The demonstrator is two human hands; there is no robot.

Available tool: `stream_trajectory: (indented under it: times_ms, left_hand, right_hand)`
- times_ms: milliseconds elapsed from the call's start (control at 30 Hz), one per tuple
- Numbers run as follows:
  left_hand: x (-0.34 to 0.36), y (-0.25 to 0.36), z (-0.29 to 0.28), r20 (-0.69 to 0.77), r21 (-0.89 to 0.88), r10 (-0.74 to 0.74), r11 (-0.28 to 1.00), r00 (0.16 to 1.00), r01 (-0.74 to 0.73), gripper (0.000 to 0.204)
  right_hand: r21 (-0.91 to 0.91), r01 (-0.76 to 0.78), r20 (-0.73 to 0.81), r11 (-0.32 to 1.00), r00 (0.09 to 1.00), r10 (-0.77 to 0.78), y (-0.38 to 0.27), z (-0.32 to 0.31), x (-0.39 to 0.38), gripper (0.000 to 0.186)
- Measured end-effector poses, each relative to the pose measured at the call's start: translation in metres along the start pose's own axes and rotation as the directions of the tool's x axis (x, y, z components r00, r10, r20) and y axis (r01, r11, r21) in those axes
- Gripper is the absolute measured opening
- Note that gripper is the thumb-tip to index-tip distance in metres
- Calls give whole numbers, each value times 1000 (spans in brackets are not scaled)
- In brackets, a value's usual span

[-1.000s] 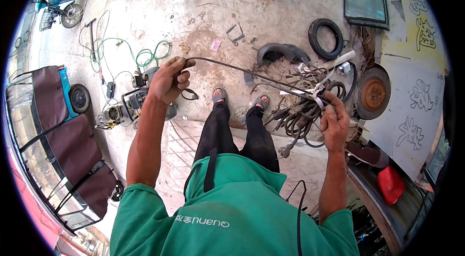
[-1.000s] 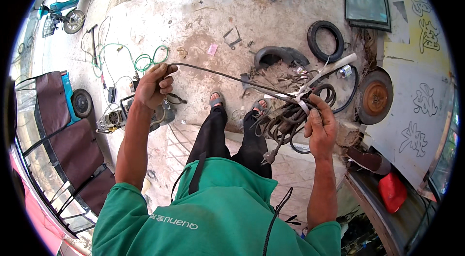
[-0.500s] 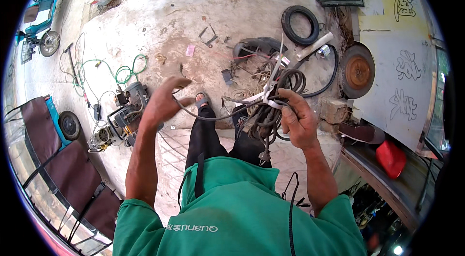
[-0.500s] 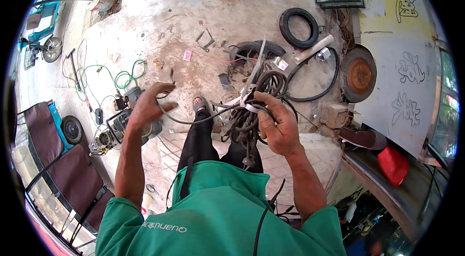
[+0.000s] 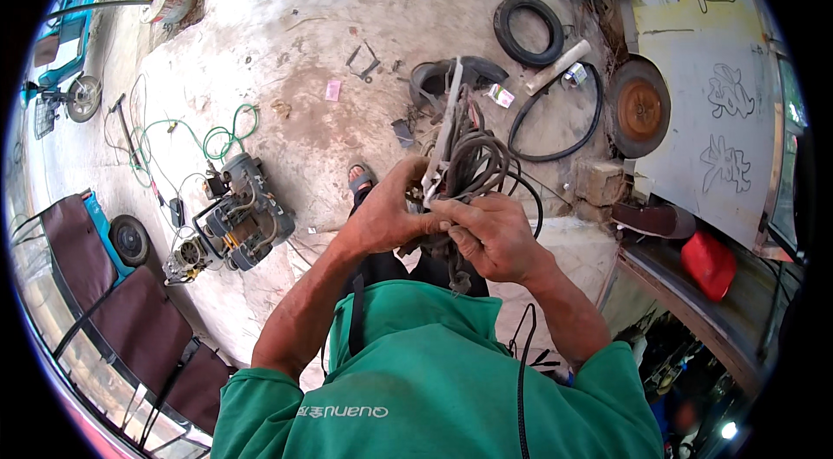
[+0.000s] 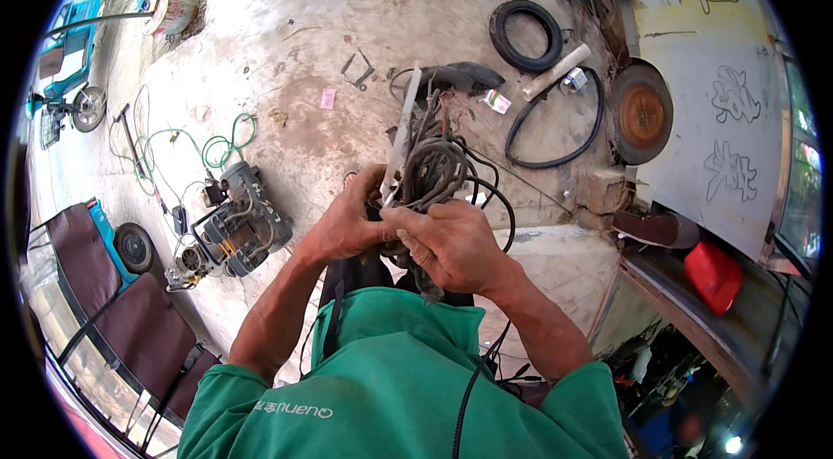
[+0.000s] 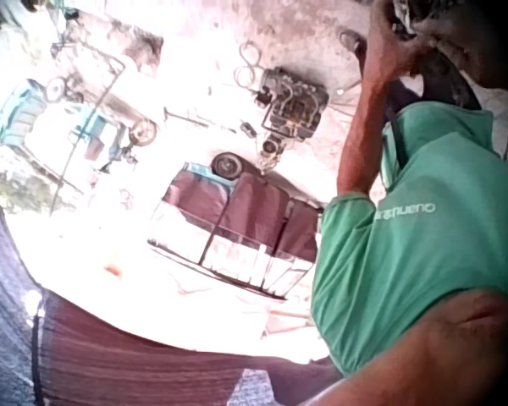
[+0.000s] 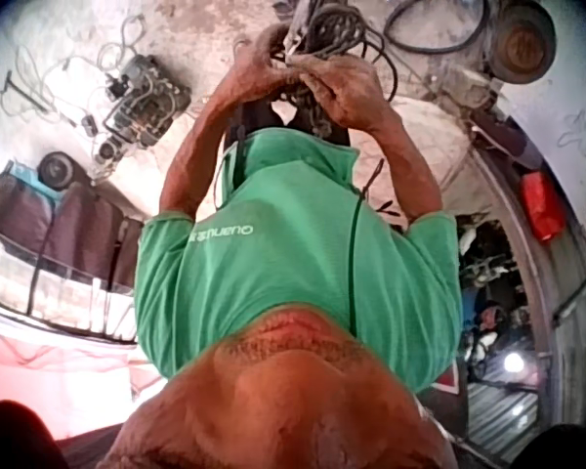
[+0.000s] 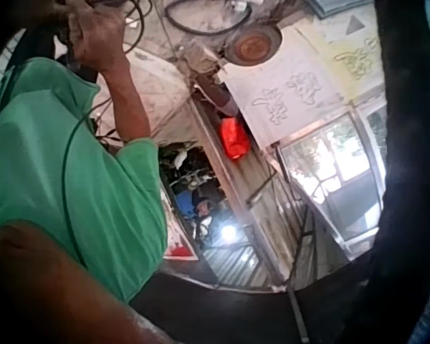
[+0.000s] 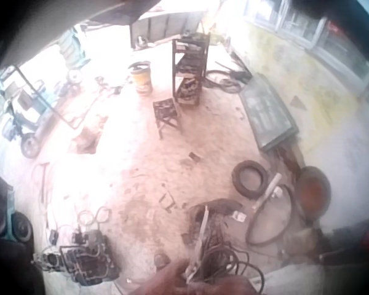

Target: The person works on the wiring of a teal three-wheeled vehicle, stripping and twisting wires. They then walk through a cluttered workshop, pick up a coiled cable, and return to the vehicle to continue handling the wires.

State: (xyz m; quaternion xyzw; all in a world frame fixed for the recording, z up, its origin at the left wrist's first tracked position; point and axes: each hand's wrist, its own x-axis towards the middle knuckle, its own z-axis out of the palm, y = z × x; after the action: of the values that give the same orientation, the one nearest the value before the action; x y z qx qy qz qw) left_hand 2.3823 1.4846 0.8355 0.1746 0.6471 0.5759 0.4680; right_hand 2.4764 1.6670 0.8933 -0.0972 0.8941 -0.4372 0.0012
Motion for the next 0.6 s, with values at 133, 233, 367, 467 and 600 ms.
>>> stream_trajectory:
  times_ms: [133,233,367,467,600]
  left_hand:
    - [-2,-4,12,9,-86,-88,992,996,89,75]
    - [-8,-16,17,105,-326,-66,940,992,97,79]
    - [-19,-31,21,115,-539,-115,827,987,159,87]
    - [-22,-31,26,50,-621,-77,778,996,91,91]
    - [-30,-22,23,-22,-677,-27,736,999,5,90]
  right_hand:
    - [-32,88,27,996,996,-87,2,1,0,44]
    - [-39,164,100,986,982,-160,-9,2,1,51]
    - [-35,210,52,977,977,-208,-17,7,-2,53]
    - [-49,181,47,982,983,-179,-19,10,-5,54]
    - [-43,43,-22,998,999,-44,-27,12,-17,48]
